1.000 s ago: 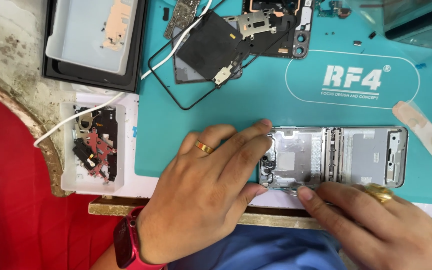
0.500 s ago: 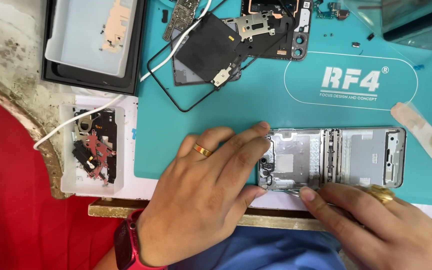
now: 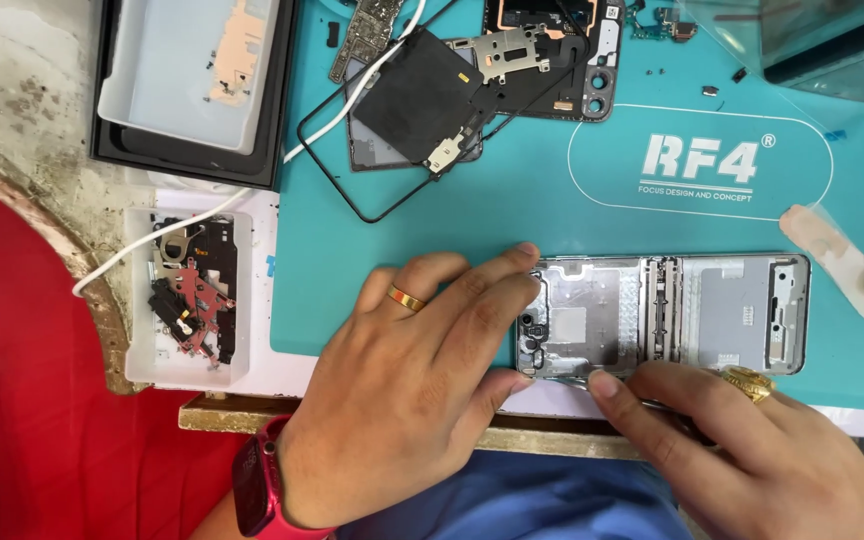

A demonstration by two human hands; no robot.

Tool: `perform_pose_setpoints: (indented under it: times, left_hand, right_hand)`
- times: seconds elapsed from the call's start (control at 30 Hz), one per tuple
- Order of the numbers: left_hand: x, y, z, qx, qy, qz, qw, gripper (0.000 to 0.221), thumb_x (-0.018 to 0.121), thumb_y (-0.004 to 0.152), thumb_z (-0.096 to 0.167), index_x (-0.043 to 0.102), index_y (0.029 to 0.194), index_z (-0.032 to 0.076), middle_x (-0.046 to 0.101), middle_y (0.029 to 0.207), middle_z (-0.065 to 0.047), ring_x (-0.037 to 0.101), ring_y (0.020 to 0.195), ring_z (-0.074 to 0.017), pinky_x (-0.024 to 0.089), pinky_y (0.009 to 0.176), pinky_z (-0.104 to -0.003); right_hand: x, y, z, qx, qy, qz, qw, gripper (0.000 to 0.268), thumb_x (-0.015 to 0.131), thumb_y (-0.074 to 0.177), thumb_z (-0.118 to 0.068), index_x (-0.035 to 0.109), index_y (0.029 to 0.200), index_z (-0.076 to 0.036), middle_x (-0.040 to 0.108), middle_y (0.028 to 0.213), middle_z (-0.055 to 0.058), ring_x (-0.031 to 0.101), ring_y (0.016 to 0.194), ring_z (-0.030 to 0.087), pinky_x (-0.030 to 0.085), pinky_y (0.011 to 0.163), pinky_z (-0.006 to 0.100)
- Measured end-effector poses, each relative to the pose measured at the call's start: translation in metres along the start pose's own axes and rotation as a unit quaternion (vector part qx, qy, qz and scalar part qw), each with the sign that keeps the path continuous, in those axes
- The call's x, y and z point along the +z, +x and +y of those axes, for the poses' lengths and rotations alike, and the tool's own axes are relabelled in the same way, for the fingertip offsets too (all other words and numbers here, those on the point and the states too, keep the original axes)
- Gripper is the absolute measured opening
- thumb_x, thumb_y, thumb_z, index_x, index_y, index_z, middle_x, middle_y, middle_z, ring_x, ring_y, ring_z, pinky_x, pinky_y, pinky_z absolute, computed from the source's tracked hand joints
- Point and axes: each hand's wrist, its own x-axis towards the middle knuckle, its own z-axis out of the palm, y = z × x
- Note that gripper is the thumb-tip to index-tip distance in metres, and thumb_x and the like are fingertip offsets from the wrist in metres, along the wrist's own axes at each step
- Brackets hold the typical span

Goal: A person is disassembling or repairing a foldable smartphone, using tweezers to carefully remove or adjust internal components and adhesive strips on the chassis.

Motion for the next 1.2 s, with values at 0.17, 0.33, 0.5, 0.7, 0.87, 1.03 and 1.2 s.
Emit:
perform_pose_setpoints:
  times: [0.17, 0.33, 0.5, 0.7, 0.87, 1.03, 1.2]
  left_hand:
    - [-0.001, 0.000, 0.000, 0.000, 0.004, 0.004, 1.000, 0.058, 0.077, 0.088, 0.026, 0.049, 0.135, 0.005, 0.059, 0.148, -0.008, 0.056, 0.111, -0.0314, 0.043, 0.079, -0.044]
    - [-0.001, -0.001, 0.000, 0.001, -0.001, 0.004, 1.000, 0.055, 0.075, 0.090, 0.026, 0.050, 0.135, 0.004, 0.059, 0.147, -0.009, 0.056, 0.110, -0.0318, 0.043, 0.078, -0.045]
    - [-0.001, -0.001, 0.000, 0.000, -0.002, 0.005, 1.000, 0.058, 0.078, 0.087, 0.024, 0.050, 0.134, 0.005, 0.059, 0.147, -0.009, 0.056, 0.111, -0.0315, 0.042, 0.079, -0.044]
    - [-0.002, -0.001, 0.001, -0.005, -0.002, 0.007, 1.000, 0.057, 0.077, 0.088, 0.025, 0.050, 0.134, 0.005, 0.059, 0.148, -0.008, 0.057, 0.113, -0.0325, 0.042, 0.081, -0.045]
    - [0.000, -0.002, 0.002, -0.003, 0.003, 0.010, 1.000, 0.049, 0.069, 0.095, 0.028, 0.050, 0.135, 0.004, 0.058, 0.148, -0.009, 0.056, 0.112, -0.0329, 0.042, 0.083, -0.045]
    - [-0.001, -0.004, 0.003, -0.002, 0.020, 0.023, 1.000, 0.055, 0.075, 0.093, 0.029, 0.052, 0.138, 0.007, 0.054, 0.151, -0.011, 0.056, 0.124, -0.0322, 0.043, 0.092, -0.044]
    - [0.017, -0.010, 0.024, 0.047, 0.005, 0.080, 0.996, 0.032, 0.066, 0.100, 0.021, 0.058, 0.130, 0.012, 0.059, 0.141, -0.011, 0.061, 0.120, -0.0335, 0.045, 0.090, -0.050]
  right_hand:
    - [0.004, -0.003, 0.005, -0.012, -0.001, 0.002, 1.000, 0.064, 0.047, 0.084, 0.004, 0.059, 0.143, -0.018, 0.062, 0.125, 0.008, 0.065, 0.079, 0.024, 0.056, 0.061, 0.037]
    - [0.000, -0.004, 0.007, -0.010, 0.024, -0.014, 1.000, 0.053, 0.049, 0.091, -0.006, 0.060, 0.142, -0.018, 0.061, 0.126, 0.008, 0.068, 0.090, 0.024, 0.057, 0.072, 0.035]
    - [0.005, -0.002, 0.004, -0.001, 0.001, 0.012, 1.000, 0.053, 0.052, 0.091, -0.006, 0.062, 0.141, -0.020, 0.063, 0.124, 0.006, 0.065, 0.076, 0.023, 0.055, 0.063, 0.036]
    - [0.004, -0.009, 0.005, 0.012, 0.011, 0.004, 1.000, 0.053, 0.054, 0.090, -0.011, 0.060, 0.142, -0.019, 0.061, 0.129, 0.006, 0.066, 0.081, 0.023, 0.055, 0.065, 0.036]
    - [0.006, -0.007, 0.009, -0.017, 0.057, 0.004, 0.998, 0.045, 0.048, 0.098, -0.015, 0.059, 0.142, -0.013, 0.062, 0.124, 0.010, 0.068, 0.086, 0.025, 0.057, 0.064, 0.036]
    - [-0.003, -0.012, 0.003, 0.084, 0.144, 0.095, 0.981, 0.031, 0.063, 0.091, -0.010, 0.073, 0.120, -0.008, 0.065, 0.110, 0.006, 0.069, 0.092, 0.013, 0.053, 0.089, 0.025]
    - [0.034, -0.060, 0.034, 0.178, 0.170, 0.230, 0.942, 0.028, 0.063, 0.101, -0.002, 0.061, 0.129, 0.003, 0.058, 0.119, 0.025, 0.060, 0.092, 0.024, 0.050, 0.085, 0.030]
